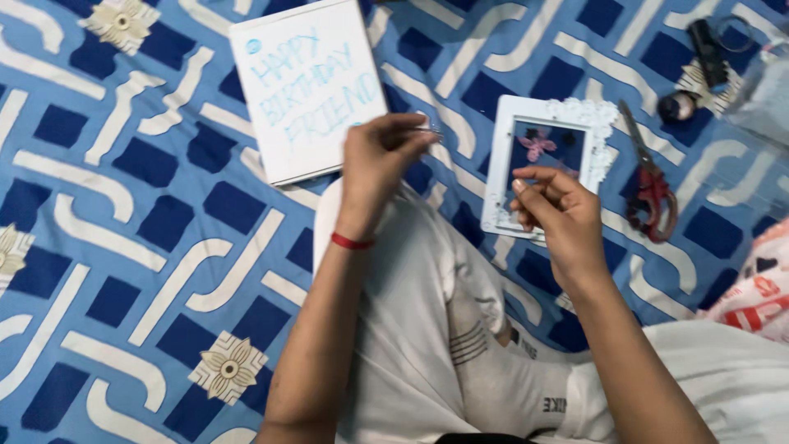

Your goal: The person assembles a decorative photo frame by placing pink paper butterflies and small beads onto a blue background inside a white frame. They then insert a printed photograph of a woman into the frame and secure the back panel.

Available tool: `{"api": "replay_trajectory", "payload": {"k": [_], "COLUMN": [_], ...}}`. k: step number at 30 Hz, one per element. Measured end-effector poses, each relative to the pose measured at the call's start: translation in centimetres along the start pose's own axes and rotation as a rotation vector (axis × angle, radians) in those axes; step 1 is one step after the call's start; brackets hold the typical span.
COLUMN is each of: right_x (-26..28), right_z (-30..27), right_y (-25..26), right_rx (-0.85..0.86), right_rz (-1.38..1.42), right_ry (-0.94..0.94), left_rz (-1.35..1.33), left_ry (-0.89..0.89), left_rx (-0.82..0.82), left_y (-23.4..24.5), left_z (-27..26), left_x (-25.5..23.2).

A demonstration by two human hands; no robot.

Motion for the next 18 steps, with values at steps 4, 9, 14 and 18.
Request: {"api": "replay_trajectory", "payload": {"k": [4,9,14,18], "right_x": [-1.5,-5.7,-11.4,-13.8], "right_z": [-1.0,-2.4,-3.5,-3.0], "right_y": [2.9,5.6,6.9,6.8], "right_rx": [-0.012,-0.095,-0.183,-0.203], "right_rz": [0.157,0.391,0.588,0.692], "right_ry": [-0.035,-0.080,-0.193,-0.204], "left_rz": [-0.143,-0.061,0.063,0.138], "left_ry": [0.111,0.156,0.196,0.199], "left_rx": [0.210,0.279,0.370,0.395], "left_y": [-9.1,-14.9,-17.3,-17.8], "left_z": [0.1,-0.6,-0.5,-0.4], "left_x": [0.3,1.5,4.5,5.9]}}
Point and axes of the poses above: each hand's wrist, its own z-axis towards the middle knuckle, its own y-axis out of the back of the hand, x = y × z, the point moved 9 cm from there along z, towards the middle knuckle, and after that the axes turned 11 degrees about x, right-handed, at the moved point
